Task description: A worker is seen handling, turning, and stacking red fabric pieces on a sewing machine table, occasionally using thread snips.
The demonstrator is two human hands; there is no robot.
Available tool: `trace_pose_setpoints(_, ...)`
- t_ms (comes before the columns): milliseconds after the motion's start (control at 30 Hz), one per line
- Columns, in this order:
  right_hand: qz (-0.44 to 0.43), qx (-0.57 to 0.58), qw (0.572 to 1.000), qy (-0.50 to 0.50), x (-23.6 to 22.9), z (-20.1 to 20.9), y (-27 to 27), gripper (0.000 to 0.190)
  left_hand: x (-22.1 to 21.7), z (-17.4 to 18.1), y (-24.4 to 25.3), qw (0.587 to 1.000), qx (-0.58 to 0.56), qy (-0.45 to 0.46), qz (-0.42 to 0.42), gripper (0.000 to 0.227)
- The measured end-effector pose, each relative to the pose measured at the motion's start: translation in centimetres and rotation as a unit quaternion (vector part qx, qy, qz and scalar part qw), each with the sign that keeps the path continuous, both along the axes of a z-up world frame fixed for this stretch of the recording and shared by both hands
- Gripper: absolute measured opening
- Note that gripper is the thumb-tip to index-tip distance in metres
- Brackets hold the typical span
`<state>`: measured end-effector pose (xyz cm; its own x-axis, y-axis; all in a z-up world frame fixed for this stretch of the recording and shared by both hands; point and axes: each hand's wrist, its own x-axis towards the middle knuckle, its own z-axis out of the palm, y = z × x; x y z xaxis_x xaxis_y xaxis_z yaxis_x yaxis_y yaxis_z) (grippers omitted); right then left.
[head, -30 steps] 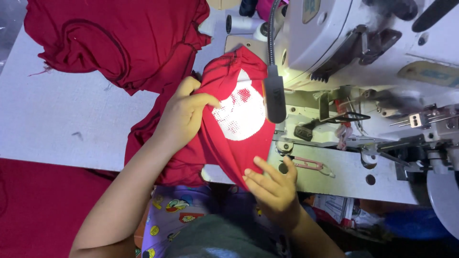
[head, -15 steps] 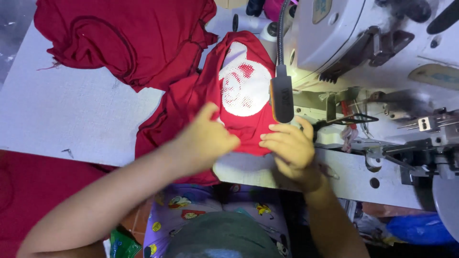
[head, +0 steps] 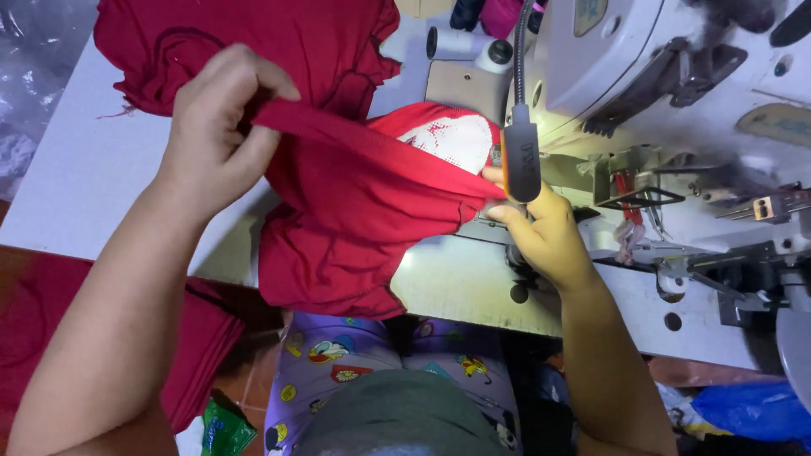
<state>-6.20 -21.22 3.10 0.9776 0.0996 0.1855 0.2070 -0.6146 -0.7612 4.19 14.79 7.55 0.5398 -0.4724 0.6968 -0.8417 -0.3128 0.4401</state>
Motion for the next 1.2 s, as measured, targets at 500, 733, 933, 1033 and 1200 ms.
trace_pose_setpoints(500,-0.01,0.023,0.998,-0.066,0.3,-0.5,1.2,0.021,-1.1,0.4,0.0,0.955,-0.114,0.273,0.014,0.018)
trace_pose_setpoints(733,-0.015,-0.038,0.993,-0.111,0.4,-1.4,0.3,0.019,-1.6,-0.1,1.2,0.948,-0.089,0.304,-0.035,0.047)
trace_pose_setpoints(933,0.024,-0.02,0.995,-0.091,0.3,-0.5,0.9,0.02,-2.6,-0.1,0.7,0.931,-0.152,0.327,-0.062,0.014)
trace_pose_setpoints(1033,0.018,-0.014,0.992,-0.123,0.5,-1.1,0.5,0.017,-2.6,-0.6,1.3,0.919,-0.171,0.352,-0.04,0.008)
trace_pose_setpoints(1200,0.054,-0.032,0.994,-0.086,0.4,0.2,0.9,0.029,-4.3,0.5,2.7,0.948,-0.142,0.284,-0.002,0.02)
